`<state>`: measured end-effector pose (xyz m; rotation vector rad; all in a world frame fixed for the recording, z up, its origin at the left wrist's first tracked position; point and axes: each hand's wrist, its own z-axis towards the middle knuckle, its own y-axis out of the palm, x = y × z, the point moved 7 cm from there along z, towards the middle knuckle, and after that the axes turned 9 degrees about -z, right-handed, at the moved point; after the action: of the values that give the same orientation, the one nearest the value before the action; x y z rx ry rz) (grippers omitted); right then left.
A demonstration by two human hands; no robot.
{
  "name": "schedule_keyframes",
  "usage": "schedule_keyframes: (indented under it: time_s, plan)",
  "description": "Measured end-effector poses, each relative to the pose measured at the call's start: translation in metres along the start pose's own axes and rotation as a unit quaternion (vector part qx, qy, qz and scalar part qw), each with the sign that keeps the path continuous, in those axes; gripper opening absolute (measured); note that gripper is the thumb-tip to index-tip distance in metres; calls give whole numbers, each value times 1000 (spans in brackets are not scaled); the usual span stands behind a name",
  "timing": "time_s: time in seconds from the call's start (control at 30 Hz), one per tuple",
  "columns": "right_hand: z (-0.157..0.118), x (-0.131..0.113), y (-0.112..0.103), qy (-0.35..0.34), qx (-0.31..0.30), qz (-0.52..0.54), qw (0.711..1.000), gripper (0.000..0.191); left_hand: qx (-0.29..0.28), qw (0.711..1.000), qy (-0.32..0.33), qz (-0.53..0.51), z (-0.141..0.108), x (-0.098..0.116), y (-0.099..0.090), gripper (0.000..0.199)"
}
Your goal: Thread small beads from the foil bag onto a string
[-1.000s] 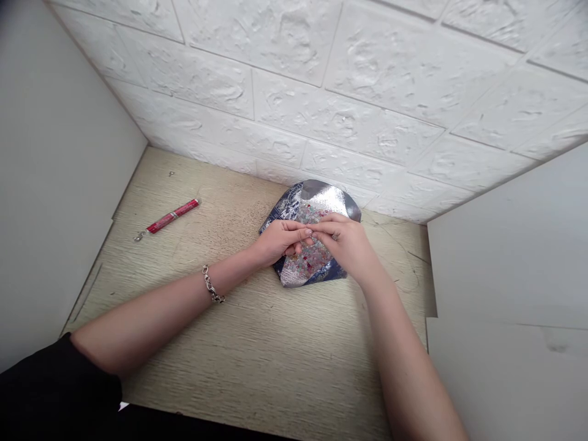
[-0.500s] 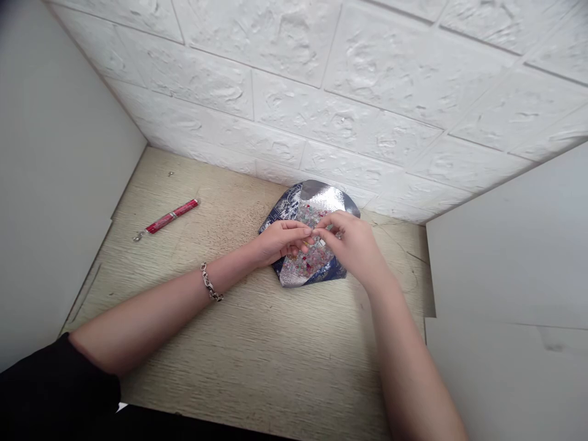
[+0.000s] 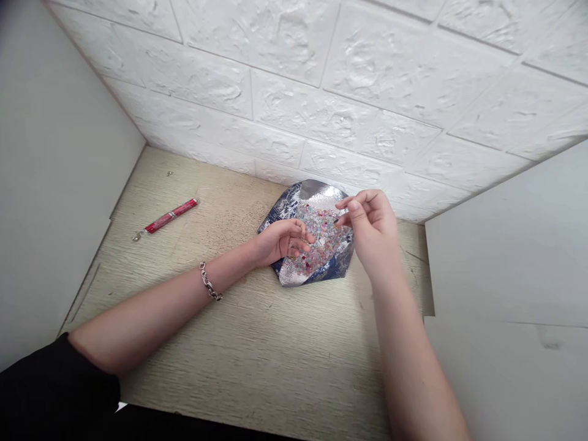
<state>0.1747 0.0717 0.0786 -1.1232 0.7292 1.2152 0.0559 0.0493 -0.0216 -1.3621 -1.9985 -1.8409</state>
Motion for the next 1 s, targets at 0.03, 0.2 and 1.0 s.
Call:
schedule_keyframes:
  time_s: [0.03, 0.2, 1.0]
  plan:
    - [0, 1, -3, 7, 14, 20, 1000, 19, -4, 1000, -3, -2, 0, 0, 0, 2]
    - [2, 10, -18, 54, 92, 124, 987, 15, -23, 1000, -16, -8, -1, -1, 2, 5]
    - [-2, -15, -19, 27, 73, 29, 997, 9, -40, 999, -16, 19, -2, -2, 5, 15]
